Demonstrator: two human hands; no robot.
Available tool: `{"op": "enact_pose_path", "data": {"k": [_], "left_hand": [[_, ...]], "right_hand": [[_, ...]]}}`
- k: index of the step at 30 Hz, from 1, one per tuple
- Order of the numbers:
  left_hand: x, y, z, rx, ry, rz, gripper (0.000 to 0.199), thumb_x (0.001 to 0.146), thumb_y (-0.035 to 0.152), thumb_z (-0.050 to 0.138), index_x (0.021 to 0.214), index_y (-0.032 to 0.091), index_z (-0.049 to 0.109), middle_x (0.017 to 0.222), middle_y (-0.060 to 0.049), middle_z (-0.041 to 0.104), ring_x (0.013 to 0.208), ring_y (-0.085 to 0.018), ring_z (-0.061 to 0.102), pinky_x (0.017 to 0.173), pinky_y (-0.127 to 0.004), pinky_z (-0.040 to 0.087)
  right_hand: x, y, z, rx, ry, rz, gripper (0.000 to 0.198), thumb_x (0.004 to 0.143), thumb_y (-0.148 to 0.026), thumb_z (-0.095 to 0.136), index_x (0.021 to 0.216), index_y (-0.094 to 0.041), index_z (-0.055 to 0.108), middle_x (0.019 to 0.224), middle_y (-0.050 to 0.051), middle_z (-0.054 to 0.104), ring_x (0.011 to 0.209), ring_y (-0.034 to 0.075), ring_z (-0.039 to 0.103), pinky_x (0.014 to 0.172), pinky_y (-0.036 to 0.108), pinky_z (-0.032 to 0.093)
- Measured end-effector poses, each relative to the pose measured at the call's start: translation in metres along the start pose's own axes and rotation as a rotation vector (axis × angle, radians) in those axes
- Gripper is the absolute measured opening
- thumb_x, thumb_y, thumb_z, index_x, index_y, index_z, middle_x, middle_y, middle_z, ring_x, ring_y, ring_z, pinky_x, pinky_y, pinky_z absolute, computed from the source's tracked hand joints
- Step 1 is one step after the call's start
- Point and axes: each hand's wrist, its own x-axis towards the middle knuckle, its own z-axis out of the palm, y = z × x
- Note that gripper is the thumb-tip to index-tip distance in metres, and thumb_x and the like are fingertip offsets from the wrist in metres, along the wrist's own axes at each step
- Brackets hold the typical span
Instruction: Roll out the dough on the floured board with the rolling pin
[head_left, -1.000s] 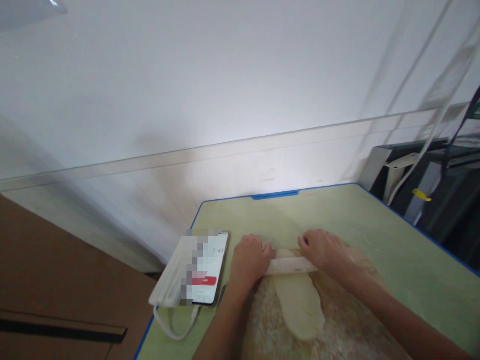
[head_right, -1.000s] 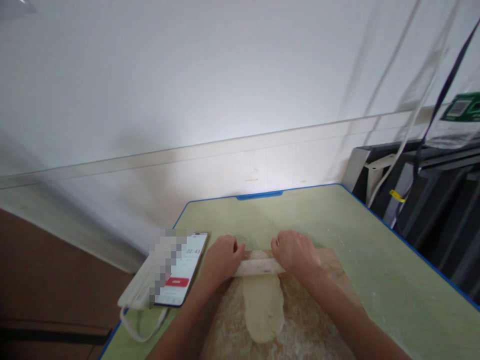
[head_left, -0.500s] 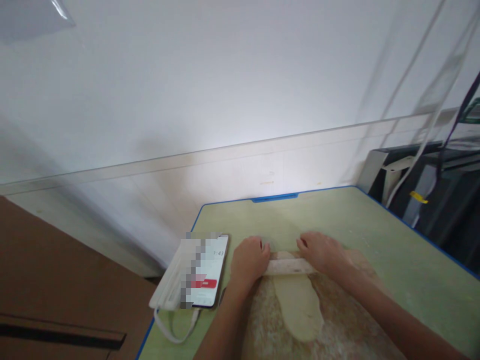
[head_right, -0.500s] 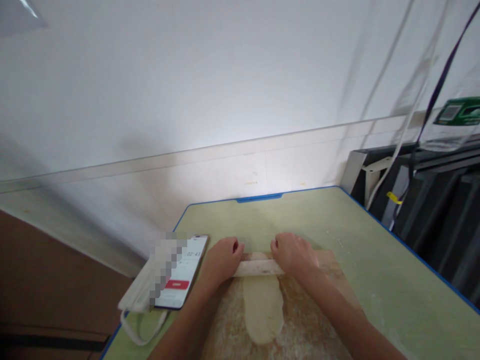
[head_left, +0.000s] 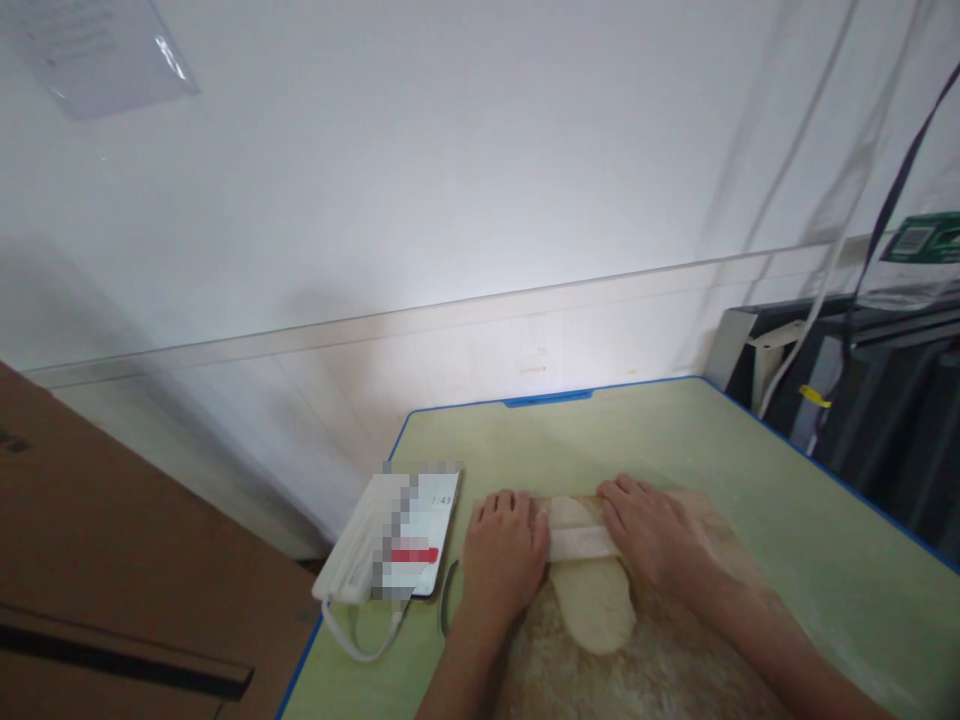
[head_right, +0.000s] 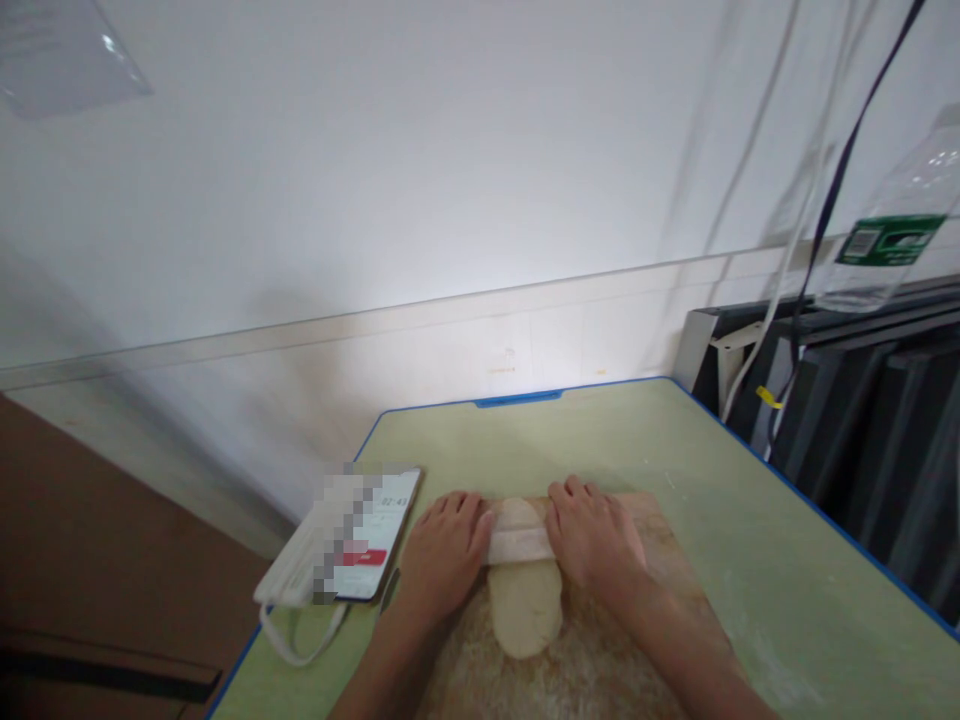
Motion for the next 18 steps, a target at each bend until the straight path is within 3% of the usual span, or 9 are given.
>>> {"op": "enact_pose_path", "data": {"k": [6,12,15,18], "left_hand": [[-0.022,0.002,0.005,-0.054,0.089,0.020,0.031,0.090,0.029,0.033,0.113,0.022,0.052,0.119,-0.005,0.053,0.114,-0.022,0.042,0.098,-0.039,0.027],[-0.033,0.005,0.005,-0.072,0.045,0.005,0.035,0.089,0.029,0.034,0.121,0.025,0.048,0.129,-0.002,0.047,0.123,-0.022,0.034,0.103,-0.040,0.021],[-0.028,0.007,0.005,-0.042,0.036,-0.011,0.036,0.089,0.031,0.034,0.120,0.021,0.049,0.128,-0.007,0.047,0.121,-0.024,0.036,0.102,-0.041,0.021],[-0.018,0.007,0.002,-0.024,0.018,-0.011,0.033,0.090,0.033,0.033,0.110,0.018,0.055,0.112,-0.009,0.057,0.108,-0.024,0.047,0.096,-0.041,0.029]], "right_hand": [[-0.020,-0.003,0.007,-0.037,0.063,-0.049,0.036,0.087,-0.018,0.030,0.110,-0.014,0.057,0.118,0.012,0.057,0.109,0.026,0.049,0.092,0.042,0.032],[-0.028,-0.001,0.024,-0.036,0.156,-0.024,0.040,0.088,-0.020,0.028,0.117,-0.015,0.054,0.122,0.009,0.056,0.114,0.023,0.046,0.097,0.043,0.029],[-0.025,0.000,0.022,-0.017,0.156,-0.039,0.038,0.088,-0.019,0.028,0.114,-0.016,0.056,0.119,0.009,0.058,0.110,0.023,0.049,0.093,0.040,0.033],[-0.017,0.001,0.014,-0.007,0.125,-0.074,0.036,0.087,-0.018,0.029,0.106,-0.016,0.058,0.112,0.011,0.060,0.104,0.024,0.052,0.088,0.040,0.037]]}}
